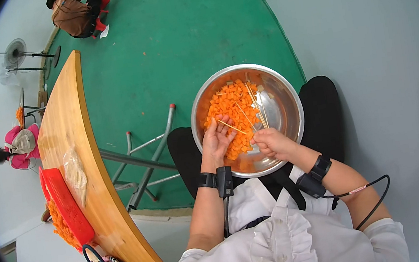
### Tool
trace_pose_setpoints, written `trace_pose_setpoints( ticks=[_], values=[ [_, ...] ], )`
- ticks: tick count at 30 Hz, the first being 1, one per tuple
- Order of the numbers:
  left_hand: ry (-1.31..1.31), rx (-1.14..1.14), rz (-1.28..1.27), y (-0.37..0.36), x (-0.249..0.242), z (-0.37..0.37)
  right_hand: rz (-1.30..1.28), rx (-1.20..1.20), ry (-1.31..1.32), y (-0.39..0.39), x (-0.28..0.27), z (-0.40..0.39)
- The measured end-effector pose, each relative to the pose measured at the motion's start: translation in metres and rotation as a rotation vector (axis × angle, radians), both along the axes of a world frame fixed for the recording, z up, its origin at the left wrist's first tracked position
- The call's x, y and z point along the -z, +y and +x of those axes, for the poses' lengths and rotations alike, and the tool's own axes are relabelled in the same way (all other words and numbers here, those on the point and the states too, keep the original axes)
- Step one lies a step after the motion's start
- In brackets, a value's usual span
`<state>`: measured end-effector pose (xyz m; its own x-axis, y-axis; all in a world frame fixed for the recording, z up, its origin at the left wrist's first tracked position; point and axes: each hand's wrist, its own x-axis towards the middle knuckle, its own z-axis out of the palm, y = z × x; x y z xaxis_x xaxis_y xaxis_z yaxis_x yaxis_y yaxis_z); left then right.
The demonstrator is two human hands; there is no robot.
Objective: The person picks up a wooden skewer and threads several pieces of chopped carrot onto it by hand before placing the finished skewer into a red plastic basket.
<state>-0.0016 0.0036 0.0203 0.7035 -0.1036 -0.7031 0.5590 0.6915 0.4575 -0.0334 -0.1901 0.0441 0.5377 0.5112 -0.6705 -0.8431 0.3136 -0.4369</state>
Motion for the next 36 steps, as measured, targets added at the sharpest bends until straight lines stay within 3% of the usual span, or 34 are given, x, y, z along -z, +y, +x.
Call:
trace_pose_setpoints(
  ticks=[2,5,8,11,14,16,20,23,29,32,35,36],
  values=[
    [-0.002,0.001,0.003,0.001,0.002,0.0,0.217,0.018,0.172,-0.005,0.005,0.001],
    [-0.002,0.002,0.012,0.001,0.001,0.001,0.175,0.02,0.152,-0.006,0.004,0.003],
    [-0.006,-0.002,0.02,-0.001,0.0,0.002,-0.445,-0.028,-0.678,0.01,0.016,-0.009],
    [-0.024,0.0,0.032,-0.002,-0.002,0.003,-1.118,-0.287,-1.309,0.007,-0.002,-0.01],
    [-0.028,0.002,0.046,-0.004,-0.005,0.0,-1.253,-0.324,-1.467,0.004,-0.004,-0.005],
    [-0.036,-0.011,0.039,-0.003,-0.006,0.0,-0.912,-0.232,-1.084,0.006,-0.001,-0.003],
    [-0.04,0.002,0.019,-0.002,-0.005,-0.001,-0.033,-0.1,0.02,0.001,-0.003,0.01],
    [-0.059,0.01,-0.003,-0.003,-0.005,-0.005,0.28,0.005,0.286,-0.005,0.004,0.02],
    [-0.1,0.013,-0.009,0.0,-0.009,-0.004,0.095,-0.055,0.081,-0.001,-0.007,0.021],
    [-0.14,0.08,-0.022,-0.004,-0.009,-0.006,-0.135,-0.04,-0.141,0.003,-0.013,0.019],
    [-0.211,0.232,-0.098,-0.019,-0.01,-0.012,-0.347,0.009,-0.592,0.019,0.0,0.012],
    [-0.212,0.207,-0.137,-0.023,-0.01,-0.013,-0.281,0.021,-0.504,0.02,-0.006,0.016]
  ],
)
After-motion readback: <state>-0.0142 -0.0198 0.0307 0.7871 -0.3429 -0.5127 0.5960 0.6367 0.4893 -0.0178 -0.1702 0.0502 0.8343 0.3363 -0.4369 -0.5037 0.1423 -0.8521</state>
